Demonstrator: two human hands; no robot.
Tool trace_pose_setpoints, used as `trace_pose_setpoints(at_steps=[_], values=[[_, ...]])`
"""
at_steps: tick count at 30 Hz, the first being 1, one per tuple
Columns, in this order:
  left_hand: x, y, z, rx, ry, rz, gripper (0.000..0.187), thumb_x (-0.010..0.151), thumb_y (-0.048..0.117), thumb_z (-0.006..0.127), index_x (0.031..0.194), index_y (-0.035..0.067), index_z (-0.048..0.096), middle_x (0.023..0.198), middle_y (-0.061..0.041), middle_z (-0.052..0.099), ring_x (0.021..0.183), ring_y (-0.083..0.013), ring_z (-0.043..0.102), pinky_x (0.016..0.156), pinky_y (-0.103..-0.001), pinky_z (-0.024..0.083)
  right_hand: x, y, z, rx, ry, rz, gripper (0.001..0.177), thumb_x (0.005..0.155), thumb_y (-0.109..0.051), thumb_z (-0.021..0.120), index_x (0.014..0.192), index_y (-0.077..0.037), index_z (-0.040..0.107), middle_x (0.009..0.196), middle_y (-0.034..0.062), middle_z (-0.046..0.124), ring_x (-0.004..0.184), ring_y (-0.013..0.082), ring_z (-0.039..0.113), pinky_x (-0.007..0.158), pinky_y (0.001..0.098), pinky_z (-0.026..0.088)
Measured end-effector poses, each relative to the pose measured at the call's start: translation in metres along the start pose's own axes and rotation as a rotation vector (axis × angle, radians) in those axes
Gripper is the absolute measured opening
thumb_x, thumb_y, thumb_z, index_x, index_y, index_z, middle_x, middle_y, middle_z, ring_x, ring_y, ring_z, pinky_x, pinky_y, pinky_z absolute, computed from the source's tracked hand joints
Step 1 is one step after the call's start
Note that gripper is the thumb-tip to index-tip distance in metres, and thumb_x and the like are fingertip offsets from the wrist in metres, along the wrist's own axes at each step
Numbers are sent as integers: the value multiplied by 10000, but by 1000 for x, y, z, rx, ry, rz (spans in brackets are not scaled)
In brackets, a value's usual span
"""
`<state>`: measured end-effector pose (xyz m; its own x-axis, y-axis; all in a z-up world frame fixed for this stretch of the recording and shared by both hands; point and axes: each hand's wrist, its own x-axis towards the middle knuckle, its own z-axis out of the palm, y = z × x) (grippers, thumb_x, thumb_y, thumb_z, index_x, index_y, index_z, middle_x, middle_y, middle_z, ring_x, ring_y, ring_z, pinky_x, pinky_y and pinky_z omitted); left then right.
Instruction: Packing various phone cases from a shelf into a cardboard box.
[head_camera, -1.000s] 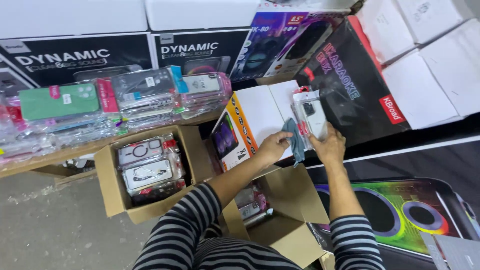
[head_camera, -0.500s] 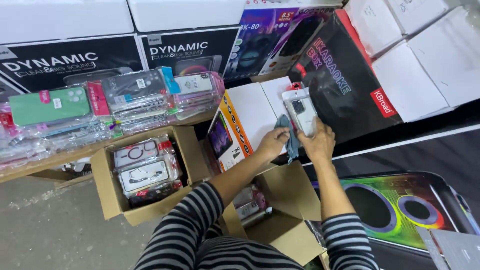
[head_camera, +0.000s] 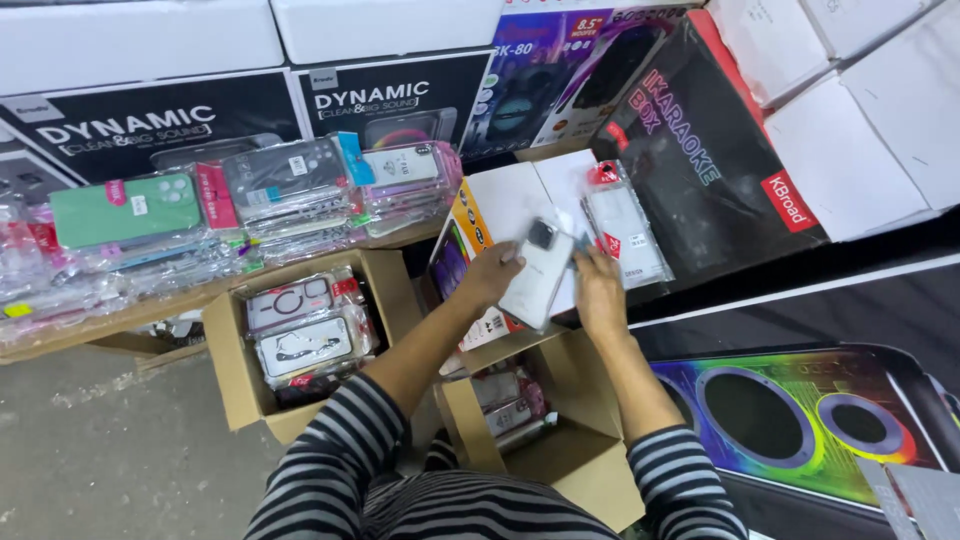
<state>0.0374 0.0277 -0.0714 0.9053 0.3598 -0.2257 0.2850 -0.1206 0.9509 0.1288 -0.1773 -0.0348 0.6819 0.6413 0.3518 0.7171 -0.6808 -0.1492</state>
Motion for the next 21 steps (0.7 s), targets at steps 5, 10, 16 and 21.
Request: trace_pose_setpoints(at_steps=[5,10,16,21], values=[[-32,10,-27,26,141,-27,497,943,423,566,1379,190,621,1045,-216,738,1131,-423,661,979,-524,516,1,-50,-53,327,202,318,522,912,65,592,1414,-79,604,1319,226,627,1228,427,589,1055,502,476],[-61,29,-35,-336,-60,-106,619,924,52,565,1531,121,468,1210,-403,625,995,-433,716,746,-415,654,-34,-110,-33,614,181,10,310,1035,-73,468,1288,1,631,1308,257,652,1277,417,572,1063,487,456],[-48,8,-28,-350,-48,-144,564,868,24,650,1397,218,633,1113,-346,676,790,-354,752,618,-372,679,6,-90,-9,372,-31,-232,351,1018,-67,495,1313,-58,685,1364,163,650,1305,380,560,1102,430,457],[-50,15,-32,-315,-25,-151,591,878,32,600,1455,159,571,1067,-346,686,707,-323,750,588,-349,682,76,-39,28,223,48,-195,398,953,37,538,1274,-115,718,1226,112,720,1197,319,642,1049,397,509]])
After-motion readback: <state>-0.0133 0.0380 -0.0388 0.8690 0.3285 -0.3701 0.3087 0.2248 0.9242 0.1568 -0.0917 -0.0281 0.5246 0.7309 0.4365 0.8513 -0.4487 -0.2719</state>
